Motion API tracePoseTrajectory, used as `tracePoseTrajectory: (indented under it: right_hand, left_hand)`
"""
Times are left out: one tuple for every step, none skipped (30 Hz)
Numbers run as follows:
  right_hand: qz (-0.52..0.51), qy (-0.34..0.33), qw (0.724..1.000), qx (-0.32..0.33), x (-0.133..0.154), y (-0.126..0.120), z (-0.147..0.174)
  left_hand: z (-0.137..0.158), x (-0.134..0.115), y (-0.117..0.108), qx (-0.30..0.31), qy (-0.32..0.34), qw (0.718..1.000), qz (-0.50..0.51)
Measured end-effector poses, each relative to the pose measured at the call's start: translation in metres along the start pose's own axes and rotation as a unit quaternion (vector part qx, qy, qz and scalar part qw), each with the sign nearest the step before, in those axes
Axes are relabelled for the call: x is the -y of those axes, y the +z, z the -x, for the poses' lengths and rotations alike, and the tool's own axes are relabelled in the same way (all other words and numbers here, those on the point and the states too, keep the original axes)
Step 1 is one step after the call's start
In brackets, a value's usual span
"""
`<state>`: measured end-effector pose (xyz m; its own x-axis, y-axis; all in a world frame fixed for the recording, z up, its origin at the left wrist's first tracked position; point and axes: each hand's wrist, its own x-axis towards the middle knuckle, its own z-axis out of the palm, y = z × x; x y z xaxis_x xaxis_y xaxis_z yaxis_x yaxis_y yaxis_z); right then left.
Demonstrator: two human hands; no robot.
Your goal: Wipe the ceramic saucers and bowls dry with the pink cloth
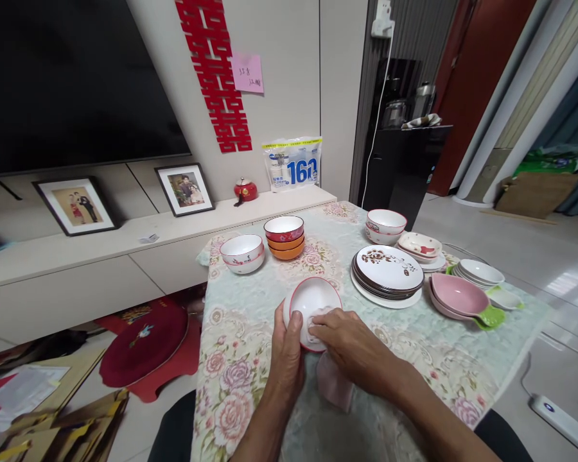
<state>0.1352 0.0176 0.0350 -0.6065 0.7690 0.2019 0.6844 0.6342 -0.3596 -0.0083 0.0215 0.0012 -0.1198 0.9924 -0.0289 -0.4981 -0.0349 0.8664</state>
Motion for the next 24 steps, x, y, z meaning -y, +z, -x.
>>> tracePoseTrajectory:
  right_hand:
    - [0.004,0.015,1.000,0.005,-0.001,0.002,0.000]
    - [-0.001,0.026,1.000,0.014,-0.002,0.004,0.000]
    - [-0.014,0.033,0.999,0.021,-0.003,0.007,-0.001]
    - [-0.033,0.035,0.999,0.021,-0.003,0.009,-0.002]
    - [-0.055,0.032,0.998,0.011,-0.003,0.012,-0.003]
    - [-0.078,0.024,0.997,-0.011,-0.003,0.014,-0.005]
    - [-0.096,0.011,0.994,-0.043,-0.003,0.016,-0.007]
    - [-0.107,-0.008,0.991,-0.079,-0.003,0.018,-0.008]
    - [-0.108,-0.031,0.987,-0.113,-0.004,0.019,-0.010]
    - [-0.097,-0.053,0.984,-0.140,-0.005,0.020,-0.011]
    - [-0.073,-0.067,0.983,-0.157,-0.005,0.020,-0.012]
    - [-0.040,-0.070,0.983,-0.163,-0.006,0.020,-0.012]
    - [0.000,-0.059,0.985,-0.163,-0.006,0.019,-0.012]
    - [0.038,-0.033,0.986,-0.157,-0.006,0.019,-0.012]
    - [0.071,0.004,0.987,-0.145,-0.006,0.018,-0.012]
    - [0.097,0.047,0.986,-0.129,-0.005,0.018,-0.012]
    - [0.112,0.090,0.984,-0.110,-0.005,0.017,-0.011]
    - [0.117,0.124,0.981,-0.090,-0.004,0.018,-0.011]
    - [0.117,0.149,0.979,-0.071,-0.004,0.018,-0.010]
    - [0.108,0.160,0.980,-0.055,-0.003,0.019,-0.009]
    - [0.089,0.156,0.983,-0.044,-0.003,0.019,-0.009]
    - [0.060,0.137,0.988,-0.038,-0.003,0.020,-0.009]
    - [0.025,0.108,0.993,-0.038,-0.003,0.020,-0.009]
    - [-0.016,0.074,0.996,-0.048,-0.003,0.020,-0.009]
  left_hand:
    - [0.001,0.000,0.001,0.003,-0.002,1.000,-0.017]
    - [0.002,0.000,0.001,0.007,-0.006,0.999,-0.034]
    - [0.003,0.000,0.002,0.016,-0.012,0.999,-0.049]
    - [0.005,0.001,0.002,0.028,-0.019,0.998,-0.056]
    - [0.006,0.001,0.003,0.044,-0.028,0.997,-0.052]
    - [0.007,0.002,0.003,0.061,-0.035,0.997,-0.038]
    - [0.008,0.004,0.003,0.078,-0.043,0.996,-0.018]
    - [0.008,0.006,0.003,0.092,-0.050,0.994,0.003]
    - [0.008,0.008,0.003,0.105,-0.058,0.993,0.021]
    - [0.009,0.009,0.003,0.116,-0.066,0.990,0.035]
    - [0.009,0.010,0.004,0.124,-0.073,0.989,0.044]
    - [0.010,0.011,0.005,0.129,-0.080,0.987,0.048]
    - [0.010,0.010,0.006,0.131,-0.088,0.986,0.049]
    - [0.011,0.009,0.006,0.130,-0.095,0.986,0.048]
    - [0.011,0.008,0.007,0.125,-0.097,0.986,0.042]
    - [0.012,0.006,0.007,0.118,-0.095,0.988,0.032]
    - [0.012,0.005,0.007,0.110,-0.090,0.990,0.019]
    - [0.012,0.004,0.006,0.101,-0.083,0.991,0.002]
    - [0.012,0.003,0.005,0.093,-0.073,0.993,-0.015]
    - [0.011,0.003,0.004,0.088,-0.065,0.994,-0.031]
    - [0.011,0.003,0.003,0.084,-0.059,0.994,-0.042]
    - [0.010,0.004,0.003,0.081,-0.053,0.994,-0.045]
    - [0.010,0.005,0.003,0.078,-0.050,0.995,-0.038]
    - [0.010,0.006,0.003,0.077,-0.053,0.995,-0.023]
